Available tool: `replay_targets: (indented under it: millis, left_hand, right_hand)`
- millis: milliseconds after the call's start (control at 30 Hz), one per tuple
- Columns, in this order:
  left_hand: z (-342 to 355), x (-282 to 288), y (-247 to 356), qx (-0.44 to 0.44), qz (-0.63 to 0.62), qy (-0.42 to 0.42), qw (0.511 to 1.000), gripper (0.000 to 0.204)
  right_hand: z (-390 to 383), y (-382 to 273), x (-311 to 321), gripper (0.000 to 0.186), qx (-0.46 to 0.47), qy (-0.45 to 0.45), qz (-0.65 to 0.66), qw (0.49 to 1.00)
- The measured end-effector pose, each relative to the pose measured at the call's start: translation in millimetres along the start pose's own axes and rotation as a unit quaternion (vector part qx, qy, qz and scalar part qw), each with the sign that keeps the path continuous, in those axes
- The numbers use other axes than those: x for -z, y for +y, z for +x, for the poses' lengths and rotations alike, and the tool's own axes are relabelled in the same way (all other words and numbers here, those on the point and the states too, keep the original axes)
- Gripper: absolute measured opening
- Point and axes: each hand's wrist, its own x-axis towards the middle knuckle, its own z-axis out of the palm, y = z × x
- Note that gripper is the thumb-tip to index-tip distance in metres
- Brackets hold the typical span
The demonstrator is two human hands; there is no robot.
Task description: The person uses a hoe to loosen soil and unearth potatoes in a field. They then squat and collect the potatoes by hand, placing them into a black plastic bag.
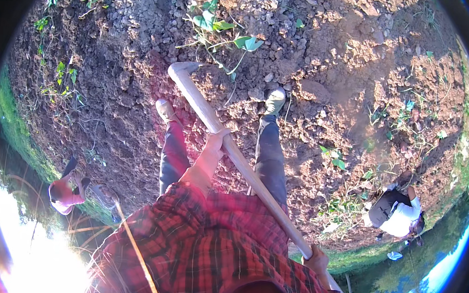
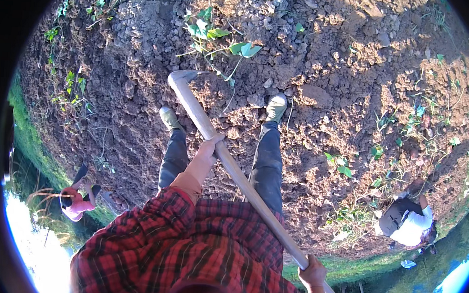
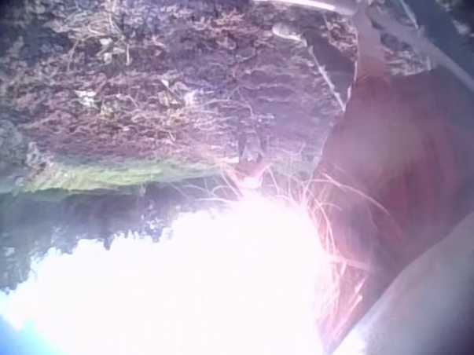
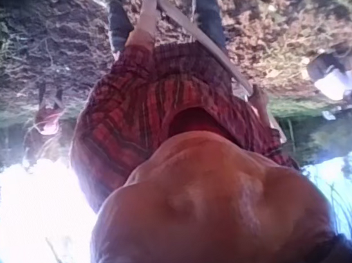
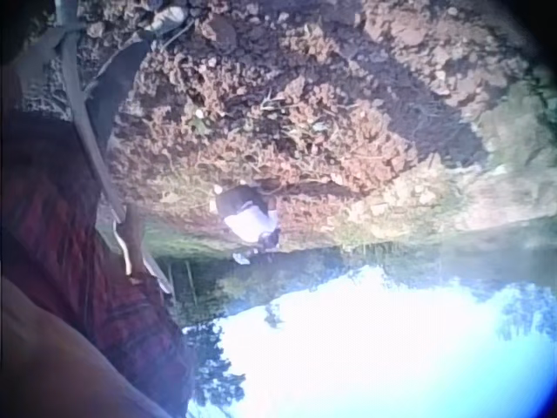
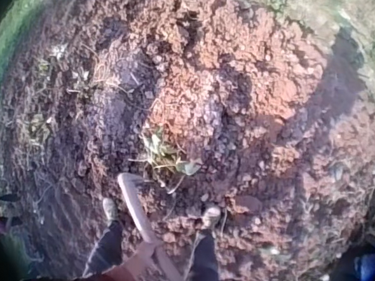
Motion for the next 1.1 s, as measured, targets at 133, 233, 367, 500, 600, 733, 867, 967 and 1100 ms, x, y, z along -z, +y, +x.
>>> replay_targets:
  millis: [133,233,367,500,600,733,867,967,1100]
  left_hand:
    - [-93,-42,66,-0.131,-0.026,0.071,0.989,0.019]
    - [-172,-45,129,-0.286,-0.093,0.071,0.951,0.025]
    - [-344,-59,267,-0.59,-0.092,0.058,0.8,0.028]
    - [-479,-61,358,-0.751,-0.092,0.125,0.642,0.021]
    - [-488,-75,383,-0.754,-0.106,0.059,0.646,0.014]
    - [-492,-87,443,-0.751,-0.06,0.074,0.653,0.008]
    - [-347,-181,413,-0.7,-0.078,0.091,0.704,0.005]
    - [-193,-226,306,-0.546,0.104,0.093,0.826,0.011]
    - [-41,-229,107,-0.248,0.101,0.048,0.962,0.033]
  right_hand:
    - [103,57,-12,0.031,0.004,0.019,0.002,1.0]
    - [190,15,31,0.037,0.063,0.074,0.058,0.994]
    - [275,-128,149,0.023,0.314,0.277,0.187,0.889]
    - [191,-310,306,0.032,0.454,0.308,0.143,0.824]
    - [122,-373,370,0.042,0.6,0.316,0.21,0.705]
    - [129,-412,401,0.032,0.598,0.294,0.226,0.711]
    - [226,-374,370,0.036,0.473,0.273,0.201,0.813]
    - [291,-276,274,0.031,0.319,0.188,0.209,0.905]
    - [254,-161,146,0.046,0.165,0.109,0.189,0.962]
